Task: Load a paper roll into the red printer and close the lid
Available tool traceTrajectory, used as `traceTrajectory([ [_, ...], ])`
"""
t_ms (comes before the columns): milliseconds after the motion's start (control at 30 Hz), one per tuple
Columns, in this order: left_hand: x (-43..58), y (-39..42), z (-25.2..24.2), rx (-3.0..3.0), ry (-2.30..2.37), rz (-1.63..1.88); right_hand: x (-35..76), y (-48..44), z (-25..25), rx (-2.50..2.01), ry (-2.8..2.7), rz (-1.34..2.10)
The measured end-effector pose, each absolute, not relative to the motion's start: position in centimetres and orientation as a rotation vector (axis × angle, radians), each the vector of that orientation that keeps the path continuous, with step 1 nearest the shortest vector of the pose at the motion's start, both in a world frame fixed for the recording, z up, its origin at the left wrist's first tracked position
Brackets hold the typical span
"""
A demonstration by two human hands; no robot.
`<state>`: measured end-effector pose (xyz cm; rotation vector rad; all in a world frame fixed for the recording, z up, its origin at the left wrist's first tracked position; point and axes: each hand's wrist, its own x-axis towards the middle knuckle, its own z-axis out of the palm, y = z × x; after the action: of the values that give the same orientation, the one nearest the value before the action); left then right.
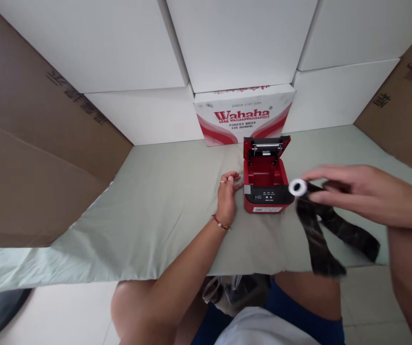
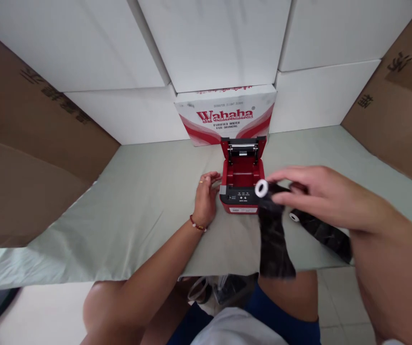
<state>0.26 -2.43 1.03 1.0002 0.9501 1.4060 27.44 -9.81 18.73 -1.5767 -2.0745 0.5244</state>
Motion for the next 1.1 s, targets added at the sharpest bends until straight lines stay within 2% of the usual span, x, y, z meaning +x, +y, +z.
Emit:
traceTrajectory([
  [33, 0.2, -2.9, 1.3, 1.100, 1.028, 1.448, 26.1, -8.7, 18.6, -1.570, -2.160, 0.589],
  [100, -0.1, -4.1, 1.8, 1.368, 1.132, 1.548, 23.2, -6.5, 17.5, -1.637, -2.274, 0.465],
  [200, -0.6, -6.1, 2.5, 1.738, 1.018, 1.656, 19.7, -3.9, 15.2, -1.851, -2.391, 0.181],
  [267, -0.6, -7.2, 2.8, 1.932, 0.904, 1.624, 18.5, -2.9, 14.3, -1.977, -2.443, 0.122],
  [567, 0.3, -7.1, 2.0, 2.315, 0.854, 1.551, 17.2, 0.1, 13.3, -2.037, -2.485, 0.208],
  [733, 0.2, -7.3, 2.2, 2.348, 0.794, 1.399, 17.9, -0.9, 13.6, -1.866, -2.459, 0.347],
  [800, 0.3, -7.6, 2.5, 2.441, 0.792, 1.423, 19.2, -2.2, 13.7, -1.666, -2.275, 0.585],
  [867, 0.4, -8.0, 2.9, 2.538, 0.792, 1.437, 21.1, -3.1, 13.4, -1.509, -1.883, 0.679],
  [967, 0.6, -8.4, 3.4, 2.649, 0.791, 1.454, 24.0, -2.8, 12.4, -1.411, -1.387, 0.386],
  [1033, 0.7, -8.5, 3.7, 2.690, 0.794, 1.441, 25.2, -1.7, 11.3, -1.353, -1.308, 0.258],
  [1100, 0.8, -8.6, 3.8, 2.715, 0.789, 1.412, 25.4, -0.6, 10.3, -1.318, -1.358, 0.295],
])
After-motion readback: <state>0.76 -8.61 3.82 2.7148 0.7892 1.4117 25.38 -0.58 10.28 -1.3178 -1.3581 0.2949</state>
